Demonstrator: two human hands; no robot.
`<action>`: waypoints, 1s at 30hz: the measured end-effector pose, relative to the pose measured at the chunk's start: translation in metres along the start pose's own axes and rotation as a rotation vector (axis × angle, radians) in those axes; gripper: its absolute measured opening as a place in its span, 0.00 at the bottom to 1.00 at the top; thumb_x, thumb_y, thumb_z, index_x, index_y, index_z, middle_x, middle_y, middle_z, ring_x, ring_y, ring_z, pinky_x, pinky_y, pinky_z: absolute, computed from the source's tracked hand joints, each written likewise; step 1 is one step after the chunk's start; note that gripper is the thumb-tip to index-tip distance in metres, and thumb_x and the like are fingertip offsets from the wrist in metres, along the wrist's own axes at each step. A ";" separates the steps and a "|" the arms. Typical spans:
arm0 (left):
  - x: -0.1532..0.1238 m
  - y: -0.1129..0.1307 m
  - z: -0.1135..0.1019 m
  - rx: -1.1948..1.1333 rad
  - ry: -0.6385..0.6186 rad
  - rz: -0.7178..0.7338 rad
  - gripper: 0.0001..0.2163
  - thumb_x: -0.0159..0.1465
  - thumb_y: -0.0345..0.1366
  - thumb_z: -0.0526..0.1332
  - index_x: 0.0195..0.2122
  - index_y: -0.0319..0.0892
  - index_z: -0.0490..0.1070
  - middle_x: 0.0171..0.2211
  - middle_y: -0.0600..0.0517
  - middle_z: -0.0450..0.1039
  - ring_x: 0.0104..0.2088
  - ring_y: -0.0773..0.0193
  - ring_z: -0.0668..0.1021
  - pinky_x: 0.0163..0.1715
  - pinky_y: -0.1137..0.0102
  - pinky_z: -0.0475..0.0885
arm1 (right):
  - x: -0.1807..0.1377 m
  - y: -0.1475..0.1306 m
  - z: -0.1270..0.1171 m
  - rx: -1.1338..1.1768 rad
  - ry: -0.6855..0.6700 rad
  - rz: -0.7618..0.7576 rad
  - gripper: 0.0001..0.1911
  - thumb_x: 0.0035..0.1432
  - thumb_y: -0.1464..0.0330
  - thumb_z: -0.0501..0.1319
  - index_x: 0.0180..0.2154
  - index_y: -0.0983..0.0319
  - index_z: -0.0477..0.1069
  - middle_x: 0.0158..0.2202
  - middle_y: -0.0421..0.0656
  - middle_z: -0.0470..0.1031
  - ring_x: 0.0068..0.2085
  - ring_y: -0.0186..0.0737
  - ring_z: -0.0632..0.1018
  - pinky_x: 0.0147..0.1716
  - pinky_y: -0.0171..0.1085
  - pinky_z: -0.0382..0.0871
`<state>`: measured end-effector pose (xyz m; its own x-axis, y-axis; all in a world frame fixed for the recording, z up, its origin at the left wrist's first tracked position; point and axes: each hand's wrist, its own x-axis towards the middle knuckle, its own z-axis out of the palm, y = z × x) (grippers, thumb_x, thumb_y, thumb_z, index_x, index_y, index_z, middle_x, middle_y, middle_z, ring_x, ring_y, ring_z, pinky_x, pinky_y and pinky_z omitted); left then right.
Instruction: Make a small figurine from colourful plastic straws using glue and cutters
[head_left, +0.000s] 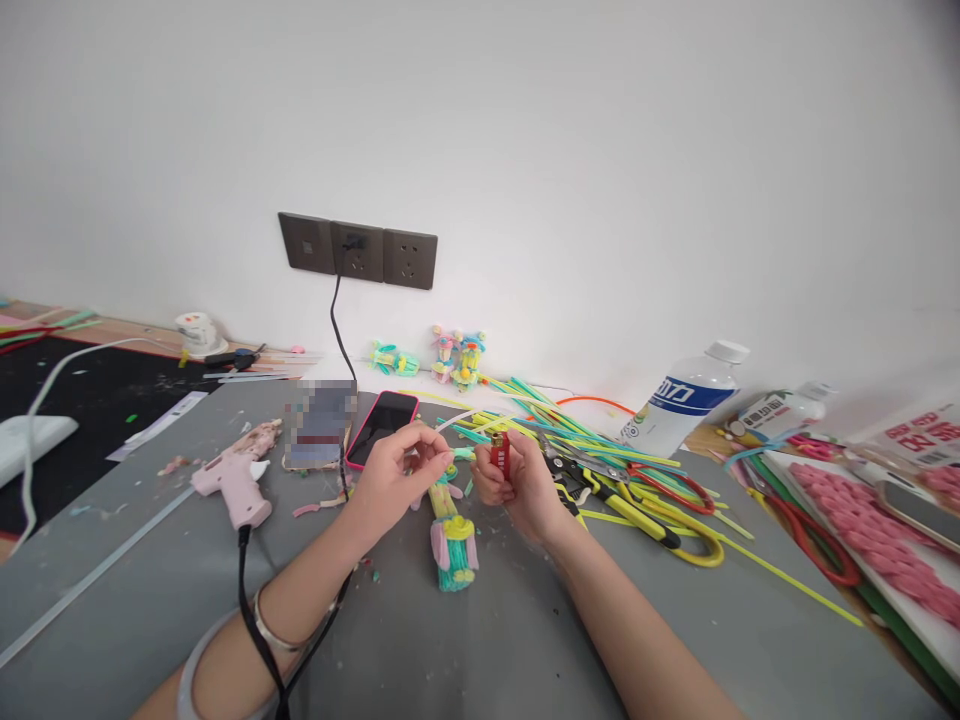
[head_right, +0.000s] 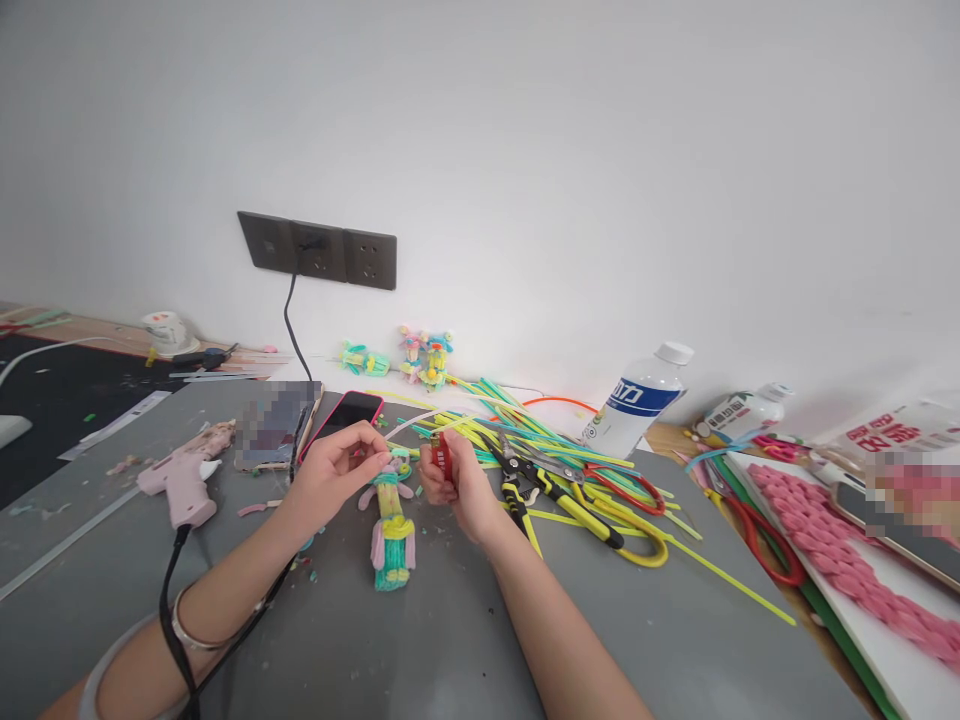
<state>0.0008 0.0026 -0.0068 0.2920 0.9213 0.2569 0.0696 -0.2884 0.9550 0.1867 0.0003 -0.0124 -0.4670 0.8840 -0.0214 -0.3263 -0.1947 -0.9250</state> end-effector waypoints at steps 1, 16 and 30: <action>0.000 0.000 0.000 -0.002 0.000 0.000 0.07 0.64 0.38 0.61 0.31 0.41 0.70 0.30 0.53 0.65 0.30 0.67 0.69 0.27 0.73 0.65 | 0.000 0.001 0.000 -0.012 0.013 -0.008 0.29 0.55 0.44 0.53 0.18 0.58 0.52 0.15 0.31 0.44 0.18 0.28 0.44 0.19 0.35 0.37; -0.001 0.003 0.000 0.004 0.005 0.003 0.07 0.64 0.37 0.61 0.30 0.41 0.70 0.29 0.53 0.66 0.29 0.67 0.69 0.29 0.71 0.65 | 0.002 0.002 0.000 -0.095 0.124 -0.049 0.28 0.55 0.46 0.52 0.16 0.57 0.49 0.14 0.31 0.41 0.17 0.29 0.44 0.19 0.36 0.36; 0.000 0.003 0.000 0.010 0.004 0.011 0.07 0.63 0.37 0.61 0.30 0.41 0.70 0.29 0.53 0.67 0.30 0.66 0.70 0.29 0.71 0.66 | 0.005 0.007 -0.003 -0.112 0.155 -0.036 0.27 0.53 0.46 0.51 0.14 0.57 0.49 0.13 0.31 0.41 0.17 0.28 0.44 0.19 0.36 0.36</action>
<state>0.0011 0.0012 -0.0037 0.2892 0.9190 0.2679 0.0755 -0.3009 0.9507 0.1848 0.0046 -0.0201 -0.3215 0.9461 -0.0381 -0.2426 -0.1212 -0.9625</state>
